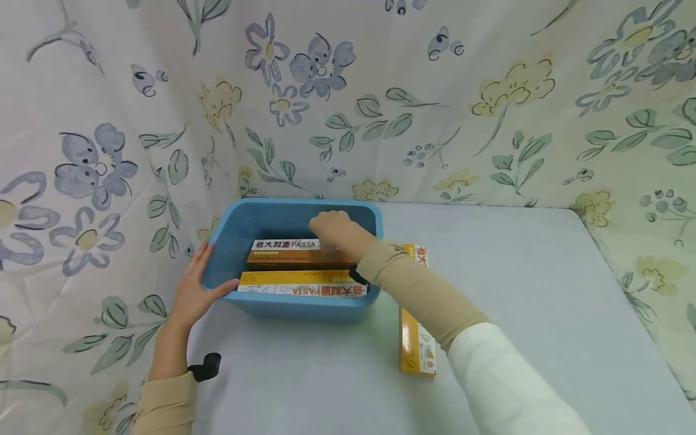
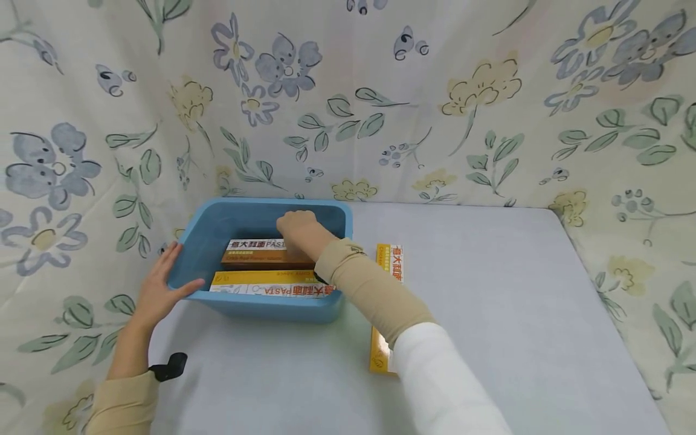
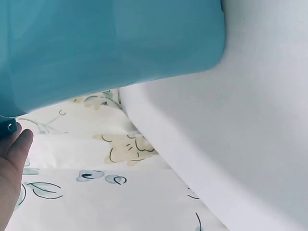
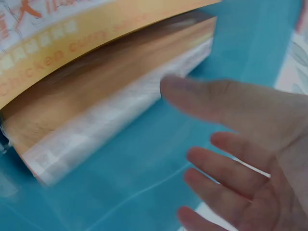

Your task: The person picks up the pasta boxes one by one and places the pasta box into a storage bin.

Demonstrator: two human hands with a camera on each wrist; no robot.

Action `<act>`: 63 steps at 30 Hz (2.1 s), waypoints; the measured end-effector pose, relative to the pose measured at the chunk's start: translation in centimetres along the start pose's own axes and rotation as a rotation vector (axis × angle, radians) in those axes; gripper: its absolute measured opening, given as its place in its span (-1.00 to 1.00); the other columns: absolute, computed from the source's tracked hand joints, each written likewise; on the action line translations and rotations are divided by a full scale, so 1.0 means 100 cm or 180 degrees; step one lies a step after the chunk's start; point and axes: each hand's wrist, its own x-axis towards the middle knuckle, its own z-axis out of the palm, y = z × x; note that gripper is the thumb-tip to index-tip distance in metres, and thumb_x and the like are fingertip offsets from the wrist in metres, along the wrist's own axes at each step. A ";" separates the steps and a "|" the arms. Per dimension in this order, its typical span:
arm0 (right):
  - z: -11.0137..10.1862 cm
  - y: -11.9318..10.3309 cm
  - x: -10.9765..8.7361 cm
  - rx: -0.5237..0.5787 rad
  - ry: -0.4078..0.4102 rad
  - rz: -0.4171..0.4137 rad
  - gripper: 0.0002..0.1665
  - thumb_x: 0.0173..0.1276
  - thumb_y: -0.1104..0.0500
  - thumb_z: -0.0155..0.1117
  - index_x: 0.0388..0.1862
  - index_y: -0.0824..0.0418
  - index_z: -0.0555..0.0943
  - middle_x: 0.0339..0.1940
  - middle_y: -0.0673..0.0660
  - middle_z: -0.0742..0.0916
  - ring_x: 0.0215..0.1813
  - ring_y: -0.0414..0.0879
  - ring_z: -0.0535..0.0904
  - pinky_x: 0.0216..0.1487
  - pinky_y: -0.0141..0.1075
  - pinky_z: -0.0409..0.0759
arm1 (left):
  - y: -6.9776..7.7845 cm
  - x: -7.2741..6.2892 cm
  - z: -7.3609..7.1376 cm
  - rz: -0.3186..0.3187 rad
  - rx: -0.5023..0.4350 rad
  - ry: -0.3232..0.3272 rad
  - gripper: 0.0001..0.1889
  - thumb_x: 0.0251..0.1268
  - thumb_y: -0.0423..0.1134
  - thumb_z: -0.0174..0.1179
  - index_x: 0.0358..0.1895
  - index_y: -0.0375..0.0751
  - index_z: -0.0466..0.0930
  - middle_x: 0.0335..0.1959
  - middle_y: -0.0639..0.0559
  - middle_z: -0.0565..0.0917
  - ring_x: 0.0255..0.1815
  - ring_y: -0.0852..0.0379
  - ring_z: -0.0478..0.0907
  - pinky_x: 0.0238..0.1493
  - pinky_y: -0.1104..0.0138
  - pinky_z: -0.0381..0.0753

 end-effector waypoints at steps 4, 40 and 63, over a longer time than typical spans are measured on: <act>-0.004 0.009 -0.006 0.0360 -0.0012 -0.0070 -0.31 0.22 0.09 0.44 0.33 0.13 0.48 0.21 0.10 0.59 0.12 -0.03 0.52 0.03 -0.22 0.58 | -0.001 0.000 0.001 -0.0006 -0.0024 -0.0008 0.04 0.10 0.03 0.37 0.56 -0.20 -0.07 0.57 -0.24 -0.09 0.49 -0.42 -0.11 0.24 -0.43 0.06; 0.082 0.043 -0.137 0.4633 0.2612 0.0401 -0.24 0.48 0.09 0.13 0.54 0.28 0.12 0.53 0.17 0.27 0.51 0.02 0.19 0.41 -0.06 0.27 | 0.002 0.000 0.003 -0.0079 -0.0017 -0.0027 0.04 0.13 0.05 0.35 0.57 -0.18 -0.10 0.58 -0.22 -0.12 0.48 -0.46 -0.12 0.20 -0.46 0.06; 0.190 0.054 -0.177 0.4810 0.2573 0.1287 -0.19 0.45 0.08 0.18 0.52 0.36 0.10 0.53 0.23 0.25 0.54 0.05 0.11 0.48 -0.17 0.08 | 0.001 -0.003 0.002 -0.0033 -0.0077 -0.0014 0.01 0.16 0.02 0.31 0.56 -0.21 -0.10 0.57 -0.26 -0.14 0.47 -0.48 -0.13 0.20 -0.47 0.02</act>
